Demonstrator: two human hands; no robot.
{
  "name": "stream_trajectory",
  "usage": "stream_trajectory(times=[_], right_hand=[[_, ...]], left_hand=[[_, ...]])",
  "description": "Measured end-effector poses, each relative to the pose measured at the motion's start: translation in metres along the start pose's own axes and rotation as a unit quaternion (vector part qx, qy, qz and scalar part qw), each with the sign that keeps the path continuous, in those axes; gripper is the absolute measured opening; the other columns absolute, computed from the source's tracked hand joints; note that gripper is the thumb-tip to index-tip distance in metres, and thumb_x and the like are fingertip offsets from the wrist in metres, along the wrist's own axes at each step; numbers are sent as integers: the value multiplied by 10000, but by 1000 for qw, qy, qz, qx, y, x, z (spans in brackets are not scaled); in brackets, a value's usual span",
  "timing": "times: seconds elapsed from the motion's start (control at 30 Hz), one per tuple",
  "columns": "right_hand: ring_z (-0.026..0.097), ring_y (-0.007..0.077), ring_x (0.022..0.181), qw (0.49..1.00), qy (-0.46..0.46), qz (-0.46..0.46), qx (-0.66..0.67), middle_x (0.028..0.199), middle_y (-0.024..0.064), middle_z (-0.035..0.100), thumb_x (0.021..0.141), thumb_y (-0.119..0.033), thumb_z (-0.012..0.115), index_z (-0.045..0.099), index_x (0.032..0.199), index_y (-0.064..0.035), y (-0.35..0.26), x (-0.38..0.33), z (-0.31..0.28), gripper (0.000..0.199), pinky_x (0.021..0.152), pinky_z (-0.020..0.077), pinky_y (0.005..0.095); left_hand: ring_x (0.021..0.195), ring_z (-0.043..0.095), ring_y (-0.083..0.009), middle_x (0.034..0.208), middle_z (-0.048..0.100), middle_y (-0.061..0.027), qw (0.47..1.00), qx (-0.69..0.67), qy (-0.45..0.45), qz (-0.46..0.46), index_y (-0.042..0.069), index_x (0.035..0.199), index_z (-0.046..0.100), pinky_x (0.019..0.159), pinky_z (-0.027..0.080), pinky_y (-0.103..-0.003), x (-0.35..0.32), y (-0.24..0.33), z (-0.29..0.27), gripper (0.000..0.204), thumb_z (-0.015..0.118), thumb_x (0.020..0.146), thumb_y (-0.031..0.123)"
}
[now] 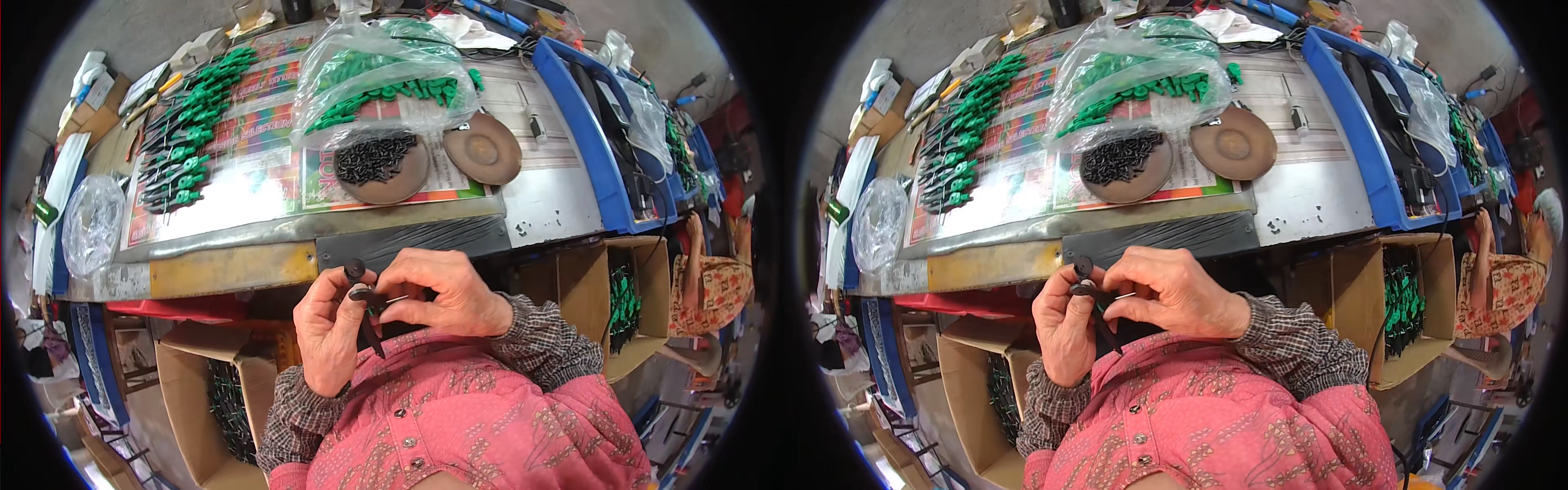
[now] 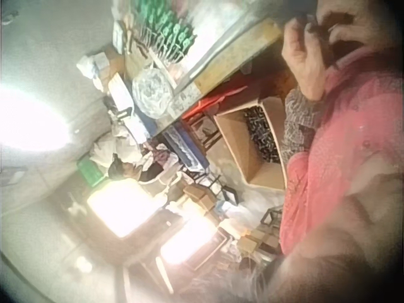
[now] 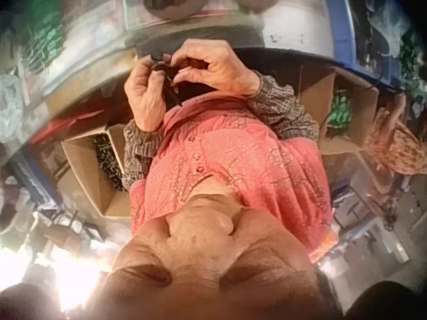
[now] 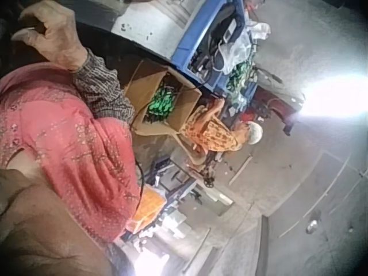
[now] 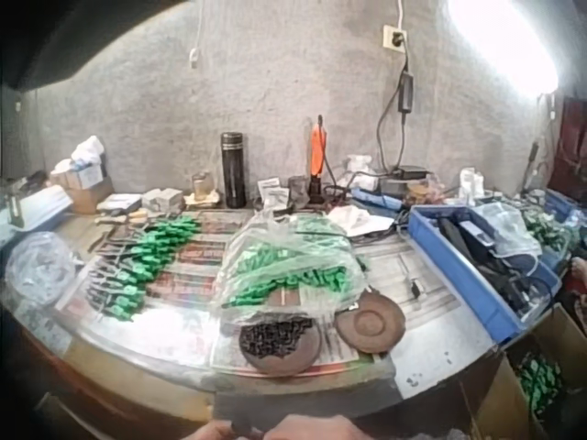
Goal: The person assembles small green and black plastic components by hand.
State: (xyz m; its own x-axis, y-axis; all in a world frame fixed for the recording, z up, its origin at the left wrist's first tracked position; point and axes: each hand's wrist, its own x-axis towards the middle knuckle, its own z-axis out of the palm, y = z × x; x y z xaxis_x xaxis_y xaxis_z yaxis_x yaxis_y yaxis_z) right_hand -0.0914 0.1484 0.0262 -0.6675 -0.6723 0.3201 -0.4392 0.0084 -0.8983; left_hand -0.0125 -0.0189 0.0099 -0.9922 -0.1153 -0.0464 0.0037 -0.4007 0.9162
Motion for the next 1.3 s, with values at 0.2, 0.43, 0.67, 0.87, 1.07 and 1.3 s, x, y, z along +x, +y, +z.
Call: stream_trajectory(times=[0.2,0.43,0.67,0.87,1.07,1.3], right_hand=[[595,288,703,956,117,-44,-265,793,102,590,797,-121,709,631,889,-27,9,8,-58,153,615,468,359],[564,301,872,856,182,-29,-483,877,88,603,779,-104,681,651,905,-32,35,18,-124,148,737,473,394],[572,310,874,841,159,50,-515,926,125,600,843,-128,607,642,988,1,57,26,-179,196,761,451,397],[577,329,816,844,140,82,-511,872,130,597,801,-172,657,633,1010,7,82,24,-188,276,749,451,422],[585,297,768,897,124,143,-400,819,137,591,787,-142,661,614,1025,24,68,16,-184,293,697,452,390],[602,308,763,894,162,43,-416,810,161,616,795,-136,638,643,968,26,84,25,-207,237,691,457,404]], left_hand=[[682,571,-102,856,606,-63,1000,19,-4,8,-40,1077,567,580,478,-220,6,-1,3,209,556,972,140],[664,572,-95,839,605,-58,1000,14,-8,-9,-37,1063,575,568,470,-215,8,-2,6,207,571,964,145],[637,570,-107,812,601,-64,1000,20,-2,-2,-42,1053,567,560,468,-225,12,-6,7,232,590,958,169],[635,570,-110,799,597,-70,999,40,0,-1,-45,1047,562,558,472,-230,13,-4,12,235,588,959,171],[615,564,-111,850,607,-81,998,54,3,-14,-48,1047,565,551,486,-244,13,-4,9,203,578,959,134],[609,561,-109,839,606,-80,998,57,8,-17,-47,1039,566,556,492,-249,14,-5,14,201,580,958,137]])
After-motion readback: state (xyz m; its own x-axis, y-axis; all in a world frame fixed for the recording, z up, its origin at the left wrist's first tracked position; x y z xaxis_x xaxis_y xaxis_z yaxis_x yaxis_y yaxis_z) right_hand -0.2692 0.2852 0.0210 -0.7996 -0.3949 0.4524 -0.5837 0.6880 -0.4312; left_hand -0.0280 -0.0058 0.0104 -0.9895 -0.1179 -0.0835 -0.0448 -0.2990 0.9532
